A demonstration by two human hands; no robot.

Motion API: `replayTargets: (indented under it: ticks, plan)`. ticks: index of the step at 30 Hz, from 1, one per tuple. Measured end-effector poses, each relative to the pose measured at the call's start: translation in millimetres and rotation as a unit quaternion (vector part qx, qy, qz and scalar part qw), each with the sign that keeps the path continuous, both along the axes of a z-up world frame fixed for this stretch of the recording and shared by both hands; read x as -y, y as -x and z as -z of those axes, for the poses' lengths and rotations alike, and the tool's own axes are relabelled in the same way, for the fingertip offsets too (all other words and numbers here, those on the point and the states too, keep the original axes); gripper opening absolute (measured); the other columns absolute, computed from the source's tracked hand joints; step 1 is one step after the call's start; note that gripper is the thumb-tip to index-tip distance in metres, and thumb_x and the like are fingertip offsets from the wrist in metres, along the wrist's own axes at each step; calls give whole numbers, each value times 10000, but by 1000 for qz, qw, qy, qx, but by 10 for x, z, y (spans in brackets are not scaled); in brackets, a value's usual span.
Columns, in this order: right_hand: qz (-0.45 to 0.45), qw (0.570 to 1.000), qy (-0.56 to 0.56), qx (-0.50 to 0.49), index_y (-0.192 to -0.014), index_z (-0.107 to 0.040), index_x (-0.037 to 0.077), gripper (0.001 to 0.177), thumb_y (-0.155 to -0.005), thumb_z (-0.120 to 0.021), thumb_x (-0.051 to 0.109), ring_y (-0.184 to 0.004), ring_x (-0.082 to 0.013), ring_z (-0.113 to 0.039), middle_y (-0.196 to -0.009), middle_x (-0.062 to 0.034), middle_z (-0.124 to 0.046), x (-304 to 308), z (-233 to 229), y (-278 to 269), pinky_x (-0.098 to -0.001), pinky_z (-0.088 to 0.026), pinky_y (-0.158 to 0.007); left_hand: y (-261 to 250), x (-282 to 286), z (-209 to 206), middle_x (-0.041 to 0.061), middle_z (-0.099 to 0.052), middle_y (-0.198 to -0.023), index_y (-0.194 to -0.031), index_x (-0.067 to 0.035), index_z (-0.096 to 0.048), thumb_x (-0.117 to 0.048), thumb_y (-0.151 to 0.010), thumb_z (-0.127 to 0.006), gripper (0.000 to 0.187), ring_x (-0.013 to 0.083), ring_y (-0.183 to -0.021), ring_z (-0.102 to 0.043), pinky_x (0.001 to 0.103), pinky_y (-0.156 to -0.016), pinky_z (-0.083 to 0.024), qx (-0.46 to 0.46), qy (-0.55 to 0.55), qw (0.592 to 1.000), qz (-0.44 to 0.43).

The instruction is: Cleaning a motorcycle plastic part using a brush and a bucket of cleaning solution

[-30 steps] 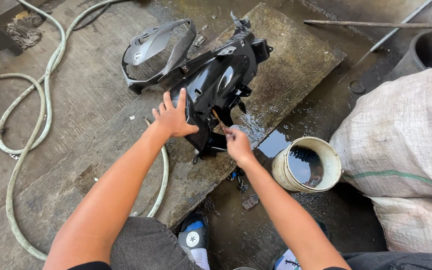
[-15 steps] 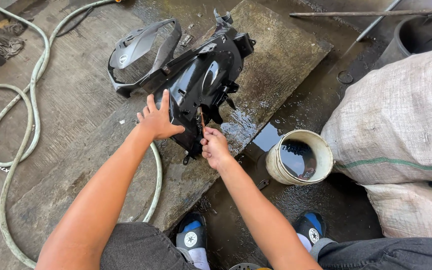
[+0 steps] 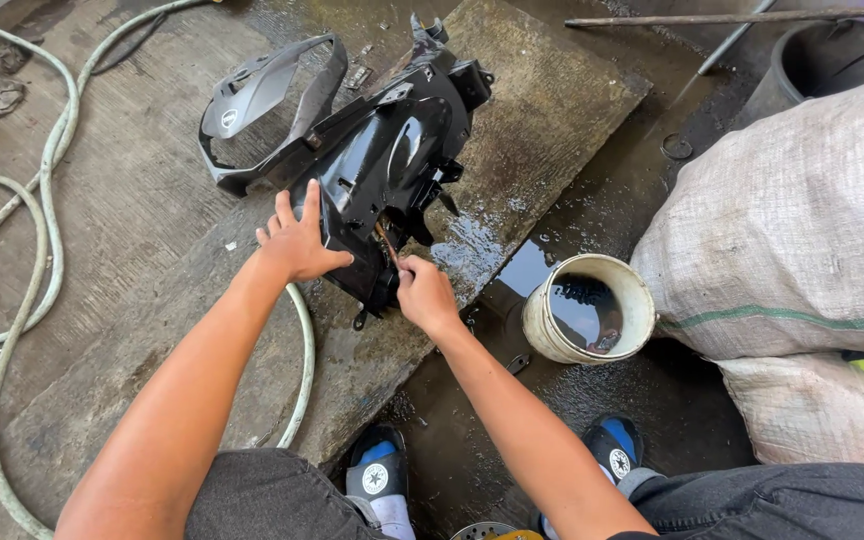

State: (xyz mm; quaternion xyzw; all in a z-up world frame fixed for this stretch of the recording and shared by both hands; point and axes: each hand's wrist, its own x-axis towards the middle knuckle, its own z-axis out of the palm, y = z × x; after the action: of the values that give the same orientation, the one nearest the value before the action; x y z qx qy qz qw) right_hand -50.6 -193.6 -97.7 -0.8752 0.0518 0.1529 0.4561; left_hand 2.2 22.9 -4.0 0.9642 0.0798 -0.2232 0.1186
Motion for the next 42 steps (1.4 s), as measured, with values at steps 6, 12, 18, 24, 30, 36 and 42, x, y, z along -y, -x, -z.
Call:
replayTargets:
  ticks: [6,12,18,24,30,36,42]
  plan:
    - [53,992,-109,-35,-1222,-732,166,319,-953,-580,241,-1215,-380,-658,-1282,-159,-716,-84,-562,345,-503,-546,-980,36,72,-96,226,46,-1682,-1670,-296,82,-660,-724,-770,1324,481,-1536,-198,651,-1236,-177,-2,4,1000,-3]
    - [65,993,-99,-13,-1226,-725,139,316,-975,-548,214,-1239,-429,-621,-1287,-166,-709,-185,-412,248,-541,-519,-1026,18,52,-58,228,41,-1682,-1670,-286,75,-668,-699,-778,1348,482,-1536,-200,656,-1237,-180,4,2,1000,-3]
    - [50,995,-82,8,-1217,-712,109,306,-972,-547,184,-1195,-456,-638,-1243,-210,-717,-136,-456,510,-556,-532,-1000,27,32,-46,223,47,-1686,-1668,-299,84,-654,-707,-784,1343,483,-1538,-192,655,-1238,-173,2,7,1000,-5]
    - [59,994,-87,29,-1228,-715,109,299,-1007,-518,152,-1174,-453,-658,-1200,-226,-726,-165,-403,287,-560,-554,-971,31,52,-79,229,47,-1683,-1671,-290,78,-654,-719,-780,1332,489,-1535,-191,663,-1234,-175,2,8,1000,-4]
    - [47,994,-93,-25,-1301,-636,71,334,-1031,-469,175,-1148,-501,-656,-1208,-301,-695,-169,-286,576,-583,-557,-920,14,52,-12,224,44,-1680,-1670,-292,75,-649,-712,-789,1338,484,-1533,-202,663,-1232,-176,5,4,1000,-3]
    - [112,979,-156,-66,-1346,-582,42,329,-1068,-469,176,-942,-418,-726,-1184,-322,-673,-295,132,259,-442,-575,-618,53,128,-94,249,40,-1671,-1668,-261,76,-607,-750,-787,1307,500,-1529,-196,674,-1229,-168,9,6,1000,5]
    - [186,936,-273,-119,-1363,-492,-15,350,-1066,-435,162,-454,-196,-618,-809,-192,-614,-539,-28,449,-276,-512,-316,38,119,-59,251,45,-1672,-1669,-269,84,-628,-732,-793,1332,495,-1531,-191,671,-1225,-168,6,7,1000,2]
